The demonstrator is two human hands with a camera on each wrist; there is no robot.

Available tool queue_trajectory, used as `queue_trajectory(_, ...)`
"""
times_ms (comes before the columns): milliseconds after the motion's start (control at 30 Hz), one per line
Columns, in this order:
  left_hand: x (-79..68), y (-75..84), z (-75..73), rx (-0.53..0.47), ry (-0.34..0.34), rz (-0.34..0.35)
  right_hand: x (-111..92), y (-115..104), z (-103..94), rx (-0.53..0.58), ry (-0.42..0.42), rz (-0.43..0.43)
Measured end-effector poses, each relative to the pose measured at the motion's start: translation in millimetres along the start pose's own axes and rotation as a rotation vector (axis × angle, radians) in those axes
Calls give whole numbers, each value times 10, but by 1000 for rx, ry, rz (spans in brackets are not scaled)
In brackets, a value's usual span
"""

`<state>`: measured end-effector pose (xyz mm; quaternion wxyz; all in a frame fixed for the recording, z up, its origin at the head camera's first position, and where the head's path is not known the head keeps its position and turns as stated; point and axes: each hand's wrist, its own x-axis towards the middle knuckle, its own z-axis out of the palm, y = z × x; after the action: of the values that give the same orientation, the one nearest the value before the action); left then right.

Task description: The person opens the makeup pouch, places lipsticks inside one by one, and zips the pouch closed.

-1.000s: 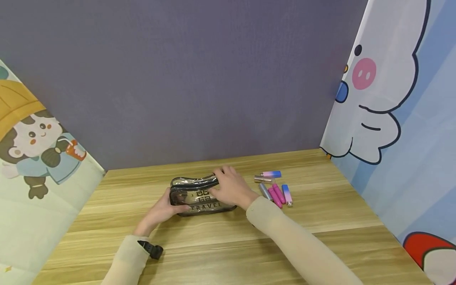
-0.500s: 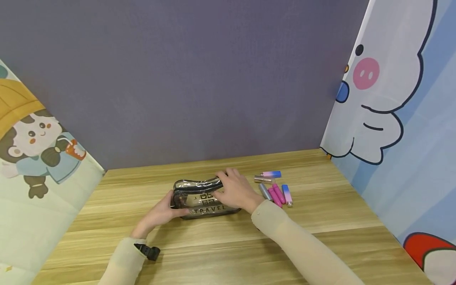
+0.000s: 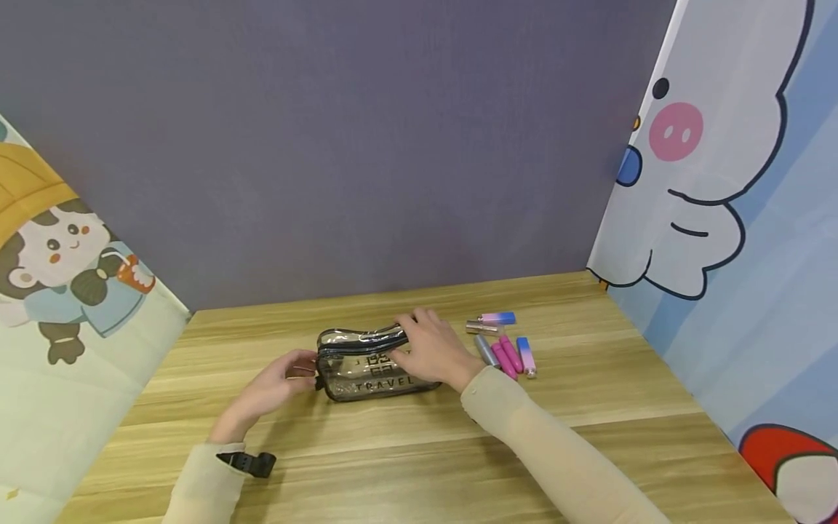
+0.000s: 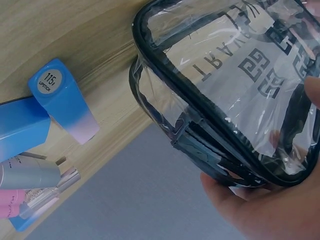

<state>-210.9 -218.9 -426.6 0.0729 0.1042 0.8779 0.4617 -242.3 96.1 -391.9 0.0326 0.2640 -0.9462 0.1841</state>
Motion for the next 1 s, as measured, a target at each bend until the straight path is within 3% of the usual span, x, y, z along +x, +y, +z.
queue_trajectory(267,44,0,50,38,126,-40,-11,1,0,-4,-5,5)
queue_trajectory(600,72,-14,99,-49,119,-66,5,6,26,-22,0,2)
queue_trajectory(1000,98,62,127,121,189,-30,14,15,20,-17,-1,-3)
